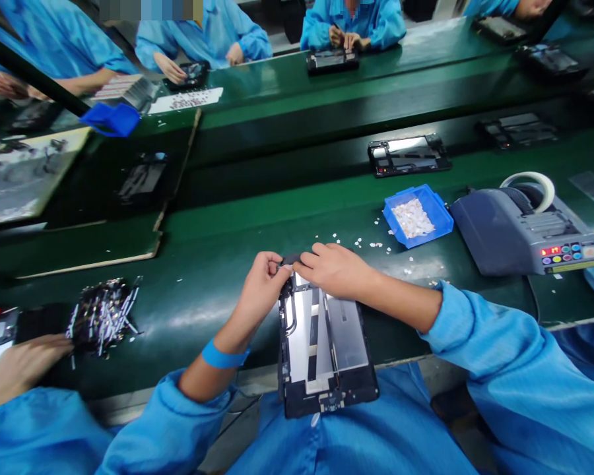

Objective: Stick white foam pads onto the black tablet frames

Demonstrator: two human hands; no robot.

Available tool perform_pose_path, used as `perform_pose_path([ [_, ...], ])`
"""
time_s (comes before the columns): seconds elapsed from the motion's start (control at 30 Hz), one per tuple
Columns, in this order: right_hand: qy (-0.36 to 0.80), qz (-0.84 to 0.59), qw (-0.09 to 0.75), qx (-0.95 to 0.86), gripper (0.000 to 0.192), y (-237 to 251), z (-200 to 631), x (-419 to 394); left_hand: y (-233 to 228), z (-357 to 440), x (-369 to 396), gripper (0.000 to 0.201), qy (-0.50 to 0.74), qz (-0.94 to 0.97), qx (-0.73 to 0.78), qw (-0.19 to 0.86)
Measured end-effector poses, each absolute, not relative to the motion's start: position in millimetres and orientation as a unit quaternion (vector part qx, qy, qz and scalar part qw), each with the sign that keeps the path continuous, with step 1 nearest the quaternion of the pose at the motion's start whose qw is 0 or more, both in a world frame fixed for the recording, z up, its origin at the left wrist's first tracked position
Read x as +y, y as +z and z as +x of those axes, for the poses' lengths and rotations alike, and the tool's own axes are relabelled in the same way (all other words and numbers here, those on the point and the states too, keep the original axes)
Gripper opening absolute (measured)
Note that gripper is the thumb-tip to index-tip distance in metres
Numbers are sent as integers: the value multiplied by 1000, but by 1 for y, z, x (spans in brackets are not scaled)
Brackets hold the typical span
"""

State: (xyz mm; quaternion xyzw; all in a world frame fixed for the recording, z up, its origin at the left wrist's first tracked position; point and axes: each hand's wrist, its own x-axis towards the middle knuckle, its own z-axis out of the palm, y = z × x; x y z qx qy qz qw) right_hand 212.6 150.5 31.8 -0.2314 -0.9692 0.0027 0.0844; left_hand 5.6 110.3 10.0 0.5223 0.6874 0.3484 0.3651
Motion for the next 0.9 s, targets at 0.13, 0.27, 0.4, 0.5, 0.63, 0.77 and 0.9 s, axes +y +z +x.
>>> perform_pose_path([
  [0.13,-2,-233,79,-969,32,32,213,150,9,4,112,23,370,476,663,444],
  [0.27,0,-239,79,-968,31,32,213,149,10,2,113,30,342,499,675,423],
  [0.4,-15,-241,75,-967,34,34,212,149,9,1,111,30,323,525,678,402],
  [0.5,-16,-240,52,-969,34,39,209,149,10,-1,108,34,325,532,668,406],
  [0.63,-13,-241,18,-970,29,46,200,150,11,-3,107,36,318,529,644,453],
  [0.77,-23,-234,15,-972,39,47,197,151,11,-5,106,37,324,536,631,458],
  [0.9,-23,-258,6,-966,33,50,205,151,11,-7,100,41,344,530,630,451],
])
